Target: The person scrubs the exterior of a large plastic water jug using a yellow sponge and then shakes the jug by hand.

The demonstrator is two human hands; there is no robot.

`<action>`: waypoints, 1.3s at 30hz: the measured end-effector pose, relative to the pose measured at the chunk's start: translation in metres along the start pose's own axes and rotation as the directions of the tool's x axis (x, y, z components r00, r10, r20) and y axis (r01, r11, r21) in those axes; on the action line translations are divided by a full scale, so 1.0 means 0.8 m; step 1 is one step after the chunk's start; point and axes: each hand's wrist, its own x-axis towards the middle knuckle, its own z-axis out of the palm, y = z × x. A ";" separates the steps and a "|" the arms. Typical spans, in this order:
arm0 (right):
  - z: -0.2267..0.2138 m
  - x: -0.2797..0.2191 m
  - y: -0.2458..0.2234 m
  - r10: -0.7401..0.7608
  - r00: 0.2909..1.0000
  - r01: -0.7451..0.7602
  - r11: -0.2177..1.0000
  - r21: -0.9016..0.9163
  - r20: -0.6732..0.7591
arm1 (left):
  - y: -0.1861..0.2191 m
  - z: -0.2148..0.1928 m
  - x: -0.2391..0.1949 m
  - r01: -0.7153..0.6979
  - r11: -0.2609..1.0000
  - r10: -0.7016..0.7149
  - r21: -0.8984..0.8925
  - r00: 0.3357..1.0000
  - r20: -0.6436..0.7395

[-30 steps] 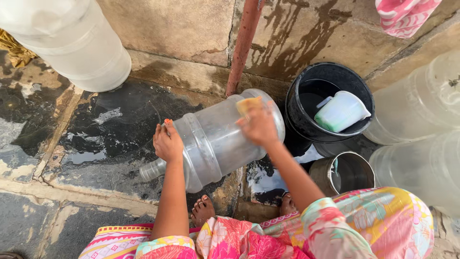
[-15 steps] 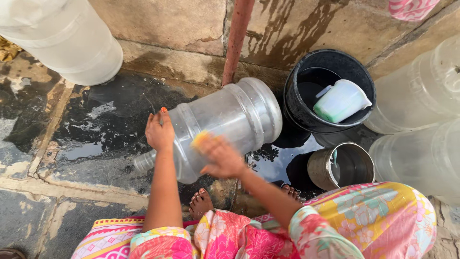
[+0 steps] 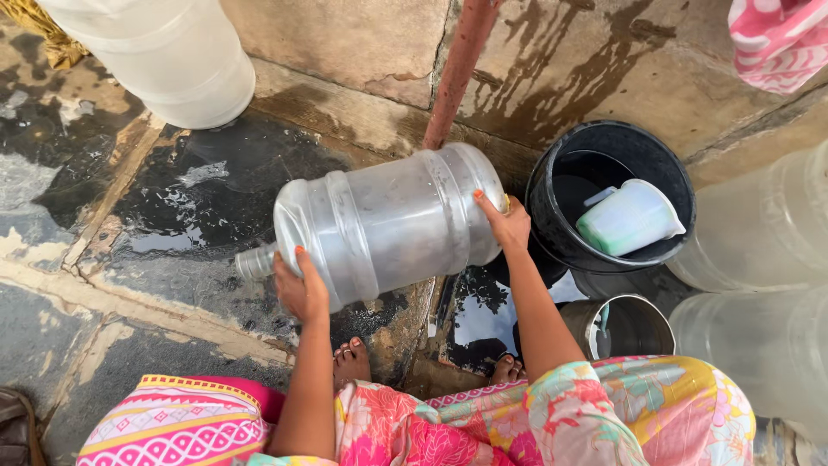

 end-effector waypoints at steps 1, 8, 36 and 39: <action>-0.001 0.001 0.003 0.004 1.000 -0.004 0.998 -0.065 0.000 | 0.001 0.000 -0.011 0.033 0.988 -0.025 -0.149 0.998 0.052; 0.001 0.033 0.011 -0.036 0.999 0.037 0.919 -0.392 0.010 | 0.024 0.006 0.021 -0.324 0.936 0.303 0.138 0.941 0.153; 0.117 -0.224 -0.012 -0.793 0.320 0.947 0.287 -0.146 0.519 | 0.039 0.031 0.050 -0.334 0.943 0.331 0.000 0.933 0.141; 0.106 -0.166 -0.052 -0.565 0.437 0.880 0.431 -0.202 0.700 | 0.043 0.028 0.047 -0.348 0.938 0.345 -0.002 0.929 0.135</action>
